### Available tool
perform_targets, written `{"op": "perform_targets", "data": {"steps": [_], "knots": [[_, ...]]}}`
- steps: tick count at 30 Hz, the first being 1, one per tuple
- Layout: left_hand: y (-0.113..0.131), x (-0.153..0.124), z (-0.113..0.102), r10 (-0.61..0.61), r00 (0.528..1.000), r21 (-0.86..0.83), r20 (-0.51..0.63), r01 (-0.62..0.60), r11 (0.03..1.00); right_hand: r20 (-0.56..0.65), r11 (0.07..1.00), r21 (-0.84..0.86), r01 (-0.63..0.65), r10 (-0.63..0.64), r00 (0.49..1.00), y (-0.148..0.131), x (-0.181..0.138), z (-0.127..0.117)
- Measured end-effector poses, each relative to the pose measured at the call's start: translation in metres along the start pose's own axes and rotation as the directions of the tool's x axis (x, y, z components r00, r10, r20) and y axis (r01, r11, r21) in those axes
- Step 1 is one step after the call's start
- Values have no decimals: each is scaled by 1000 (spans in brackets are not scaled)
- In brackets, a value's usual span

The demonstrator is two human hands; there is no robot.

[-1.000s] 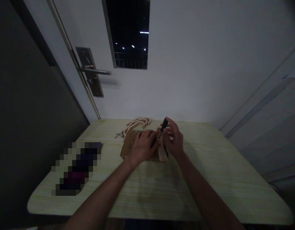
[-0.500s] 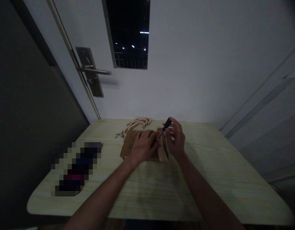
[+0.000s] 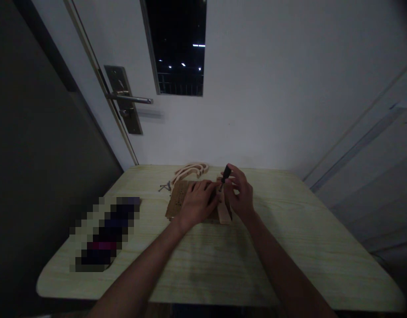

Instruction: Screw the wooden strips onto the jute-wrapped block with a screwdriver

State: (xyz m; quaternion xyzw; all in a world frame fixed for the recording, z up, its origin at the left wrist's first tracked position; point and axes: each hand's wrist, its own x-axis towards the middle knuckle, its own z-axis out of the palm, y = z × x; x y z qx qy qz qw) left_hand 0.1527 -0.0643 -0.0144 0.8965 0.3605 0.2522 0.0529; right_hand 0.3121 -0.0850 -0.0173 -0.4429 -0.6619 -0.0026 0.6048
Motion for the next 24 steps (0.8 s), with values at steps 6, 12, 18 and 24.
{"op": "perform_targets", "data": {"steps": [6,12,18,24], "knots": [[-1,0,1,1,1000,4,-10,-1,1000,-19,1000,-20,-8,7,1000,1,1,-2],[-1,1,1,-5,1000,10,-4,5,1000,-50,998,-28,-56,54,997,3,1,2],[0,0,2,-10,1000,7,-8,10,1000,-6,999,7,-32,32,999,0,1,-2],[-1,1,1,-13,1000,2,-2,13,1000,-15,998,4,-56,56,998,1,1,0]]}}
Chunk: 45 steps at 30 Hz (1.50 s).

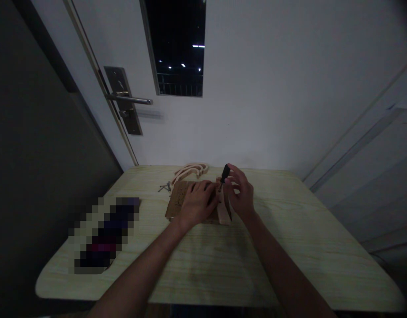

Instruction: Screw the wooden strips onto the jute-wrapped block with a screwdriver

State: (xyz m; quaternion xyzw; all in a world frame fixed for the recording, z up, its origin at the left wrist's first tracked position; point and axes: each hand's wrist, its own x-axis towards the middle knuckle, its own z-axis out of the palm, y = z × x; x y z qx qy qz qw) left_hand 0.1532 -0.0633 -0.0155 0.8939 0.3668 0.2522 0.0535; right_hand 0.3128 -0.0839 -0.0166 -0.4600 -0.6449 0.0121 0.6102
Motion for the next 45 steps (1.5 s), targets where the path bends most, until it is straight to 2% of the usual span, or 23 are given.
{"op": "perform_targets", "data": {"steps": [7,13,20,26,30,35,40,45], "knots": [[1,0,-1,-5,1000,0,1,5,1000,-24,1000,-21,8,-9,1000,0,1,1],[0,0,1,13,1000,13,-10,-13,1000,21,999,27,-36,35,999,-1,1,0],[2,1,-2,-14,1000,6,8,14,1000,-44,998,4,-64,64,997,2,1,4],[-2,3,-4,-48,998,-124,33,52,991,53,999,2,-41,41,998,-3,2,-2],[-5,5,-4,-59,998,-205,16,61,977,38,999,-40,-34,36,999,-3,3,-2],[-6,6,-1,-71,997,-201,9,72,977,-18,999,-42,-31,31,999,0,2,3],[-7,6,-1,-59,998,-209,12,60,976,5,999,-34,-3,3,1000,-3,3,2],[-7,6,-2,-69,998,-202,14,70,977,31,999,4,-35,35,999,-2,4,0]]}}
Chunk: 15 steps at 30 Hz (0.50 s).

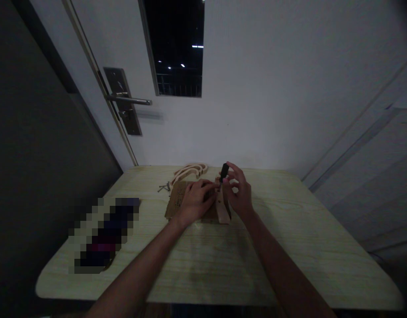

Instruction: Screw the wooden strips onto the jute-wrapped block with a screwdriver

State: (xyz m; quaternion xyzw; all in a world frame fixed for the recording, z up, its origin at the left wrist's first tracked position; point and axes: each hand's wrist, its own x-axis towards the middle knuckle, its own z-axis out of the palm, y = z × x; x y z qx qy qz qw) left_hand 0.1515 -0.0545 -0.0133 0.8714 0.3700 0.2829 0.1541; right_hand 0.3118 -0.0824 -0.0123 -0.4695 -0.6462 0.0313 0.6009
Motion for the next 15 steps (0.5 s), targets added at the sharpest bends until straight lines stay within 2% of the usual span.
{"op": "perform_targets", "data": {"steps": [5,12,15], "knots": [[2,0,-1,-8,1000,20,18,7,1000,-49,999,-36,21,-22,999,4,0,4],[3,-1,-3,15,1000,41,27,-16,999,55,1000,14,-5,5,998,0,-1,3],[4,-1,-3,-4,999,48,37,2,999,40,1000,16,-26,25,999,2,-2,4]]}}
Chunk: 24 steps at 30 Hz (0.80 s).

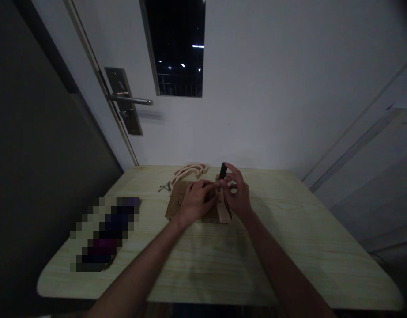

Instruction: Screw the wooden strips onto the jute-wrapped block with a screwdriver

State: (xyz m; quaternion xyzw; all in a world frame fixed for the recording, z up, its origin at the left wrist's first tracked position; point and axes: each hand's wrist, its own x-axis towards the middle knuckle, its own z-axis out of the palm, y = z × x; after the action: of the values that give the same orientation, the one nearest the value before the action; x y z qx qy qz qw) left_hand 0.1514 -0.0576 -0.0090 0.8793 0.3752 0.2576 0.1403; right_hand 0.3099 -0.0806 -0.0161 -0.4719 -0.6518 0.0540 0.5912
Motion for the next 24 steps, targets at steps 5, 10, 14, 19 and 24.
{"op": "perform_targets", "data": {"steps": [5,10,14,19,24], "knots": [[0,0,2,-2,1000,-3,-1,2,1000,-72,1000,-26,-17,15,997,3,0,2],[-2,0,2,-4,1000,-6,-7,4,1000,13,1000,9,-6,6,1000,-2,1,-2],[-1,0,2,-13,1000,-7,3,13,1000,15,999,28,-22,21,1000,-1,1,-2],[-1,0,3,-1,1000,-7,-19,1,1000,-64,1000,-15,-23,22,998,4,1,3],[0,0,2,-10,1000,10,1,10,1000,22,999,32,-17,16,1000,0,1,-1]]}}
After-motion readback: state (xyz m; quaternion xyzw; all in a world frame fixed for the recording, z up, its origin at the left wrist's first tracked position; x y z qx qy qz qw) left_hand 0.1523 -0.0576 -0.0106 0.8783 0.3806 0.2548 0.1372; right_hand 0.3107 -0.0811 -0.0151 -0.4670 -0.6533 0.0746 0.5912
